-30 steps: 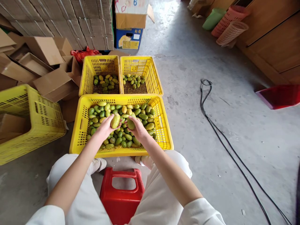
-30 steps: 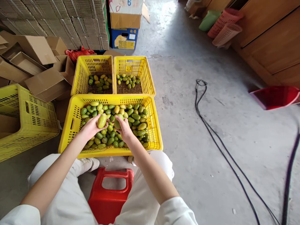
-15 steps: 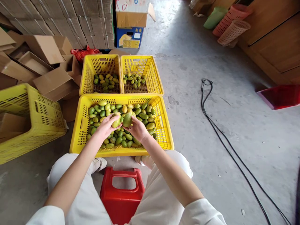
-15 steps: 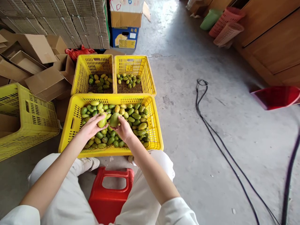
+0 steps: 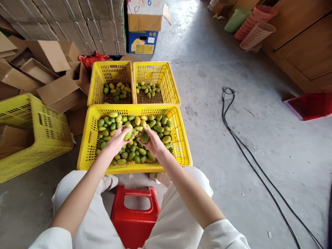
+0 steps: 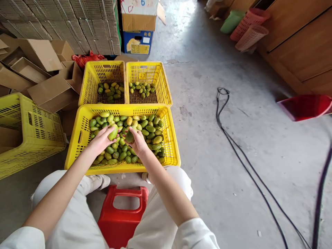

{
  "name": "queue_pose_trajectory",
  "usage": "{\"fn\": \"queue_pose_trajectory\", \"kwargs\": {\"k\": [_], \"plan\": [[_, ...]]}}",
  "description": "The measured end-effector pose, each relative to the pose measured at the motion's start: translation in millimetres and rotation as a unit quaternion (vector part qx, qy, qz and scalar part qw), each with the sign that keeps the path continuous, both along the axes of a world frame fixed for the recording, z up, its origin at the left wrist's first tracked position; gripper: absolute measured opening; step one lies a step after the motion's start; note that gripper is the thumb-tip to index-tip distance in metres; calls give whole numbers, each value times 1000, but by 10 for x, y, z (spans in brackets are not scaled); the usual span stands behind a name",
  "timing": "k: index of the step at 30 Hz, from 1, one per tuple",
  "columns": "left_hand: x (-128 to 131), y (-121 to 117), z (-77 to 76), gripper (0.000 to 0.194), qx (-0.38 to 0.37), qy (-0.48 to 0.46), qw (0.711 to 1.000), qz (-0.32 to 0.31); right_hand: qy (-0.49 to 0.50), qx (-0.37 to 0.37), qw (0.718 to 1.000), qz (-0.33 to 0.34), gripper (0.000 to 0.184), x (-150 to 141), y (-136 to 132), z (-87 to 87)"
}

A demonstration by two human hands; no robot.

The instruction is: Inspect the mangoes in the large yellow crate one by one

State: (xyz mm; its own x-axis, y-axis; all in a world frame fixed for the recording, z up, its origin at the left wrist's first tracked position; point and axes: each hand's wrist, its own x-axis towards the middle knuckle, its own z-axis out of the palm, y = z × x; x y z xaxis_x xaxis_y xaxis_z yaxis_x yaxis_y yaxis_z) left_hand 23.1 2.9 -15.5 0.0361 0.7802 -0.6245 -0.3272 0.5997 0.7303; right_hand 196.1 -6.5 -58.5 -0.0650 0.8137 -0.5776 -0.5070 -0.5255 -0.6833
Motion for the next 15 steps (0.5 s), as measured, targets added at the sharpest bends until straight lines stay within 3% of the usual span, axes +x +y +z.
{"fn": "queue_pose_trajectory", "kwargs": {"k": [9,15], "plan": [[16,-48,0,33,22,2,1000,-19,9,-39,998,45,51,-10,-36,40],[-26,-45,-98,32,28,14,999,-33,38,-75,996,15,38,-53,-3,62]]}}
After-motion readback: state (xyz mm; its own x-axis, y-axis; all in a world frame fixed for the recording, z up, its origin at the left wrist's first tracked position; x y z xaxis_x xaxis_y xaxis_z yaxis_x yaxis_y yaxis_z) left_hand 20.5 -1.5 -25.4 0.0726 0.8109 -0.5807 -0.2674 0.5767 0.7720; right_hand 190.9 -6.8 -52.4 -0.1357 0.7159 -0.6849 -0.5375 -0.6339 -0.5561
